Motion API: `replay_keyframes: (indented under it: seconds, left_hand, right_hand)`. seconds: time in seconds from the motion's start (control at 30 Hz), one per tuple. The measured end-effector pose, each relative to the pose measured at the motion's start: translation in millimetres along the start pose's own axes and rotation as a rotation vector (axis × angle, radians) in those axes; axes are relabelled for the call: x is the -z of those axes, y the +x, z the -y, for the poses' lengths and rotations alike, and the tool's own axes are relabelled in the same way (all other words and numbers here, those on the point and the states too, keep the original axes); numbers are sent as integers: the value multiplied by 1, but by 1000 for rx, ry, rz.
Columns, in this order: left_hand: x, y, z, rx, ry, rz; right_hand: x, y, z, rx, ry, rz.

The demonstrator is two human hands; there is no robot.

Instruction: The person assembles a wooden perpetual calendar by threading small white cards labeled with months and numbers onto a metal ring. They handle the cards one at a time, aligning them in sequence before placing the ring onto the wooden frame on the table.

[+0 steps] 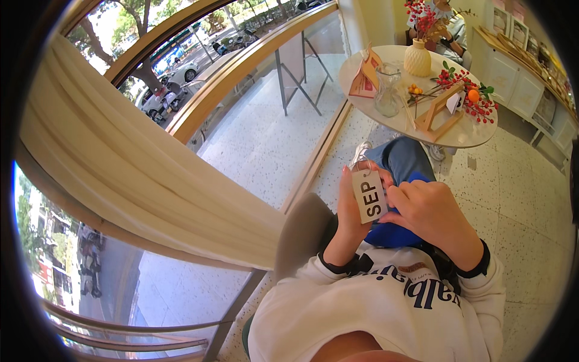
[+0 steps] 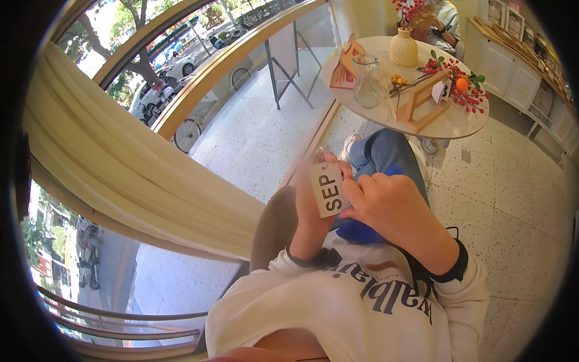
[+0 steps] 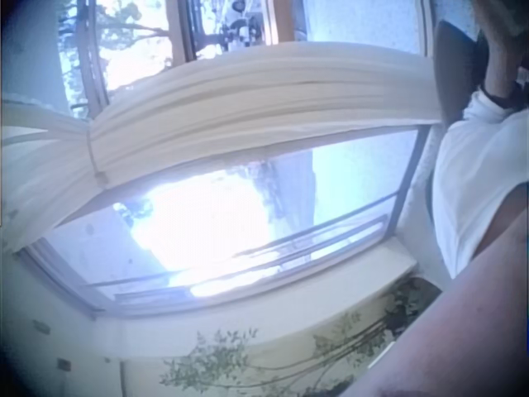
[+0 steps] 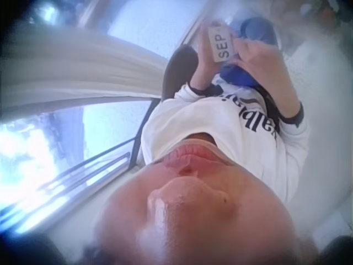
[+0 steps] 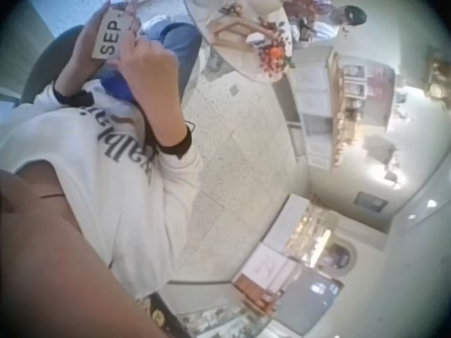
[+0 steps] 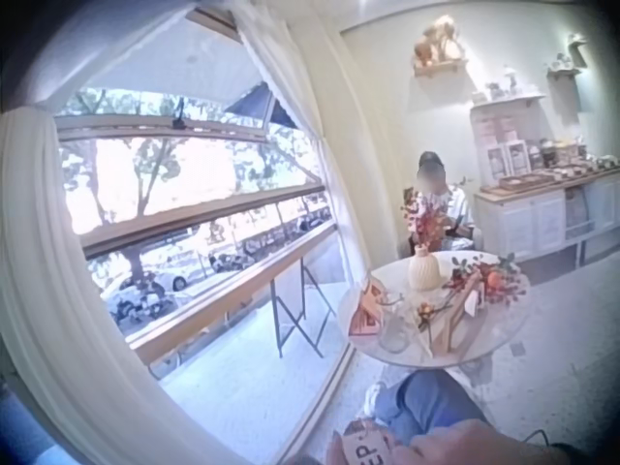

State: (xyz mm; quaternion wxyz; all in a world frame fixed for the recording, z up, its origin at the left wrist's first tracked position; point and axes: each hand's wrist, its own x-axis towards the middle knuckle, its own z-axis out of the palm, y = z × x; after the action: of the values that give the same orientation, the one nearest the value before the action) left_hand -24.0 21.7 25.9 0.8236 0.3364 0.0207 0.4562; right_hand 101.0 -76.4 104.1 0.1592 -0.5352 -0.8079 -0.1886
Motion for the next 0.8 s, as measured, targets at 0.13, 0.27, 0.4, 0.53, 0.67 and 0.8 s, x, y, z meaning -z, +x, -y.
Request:
replay_keyframes:
  seconds: [0.13,0.27,0.4,0.53,0.67,0.8]
  left_hand:
    - [-6,-1,0,20,-17,1]
    - [-4,0,0,15,-18,-28]
    - [-4,-1,-3,45,-53,-19]
    - [-5,-1,-1,88,12,-52]
    - [-13,0,-4,91,62,-66]
    - [-9,4,-3,141,-86,11]
  right_hand:
    - [-2,-3,-1,-6,24,-29]
    - [-1,-5,-1,58,-19,-96]
    - [0,-10,-1,195,-113,-241]
    - [3,-12,2,179,-160,-388]
    - [1,-8,-1,113,-67,-497]
    - [5,-7,-5,14,72,-489]
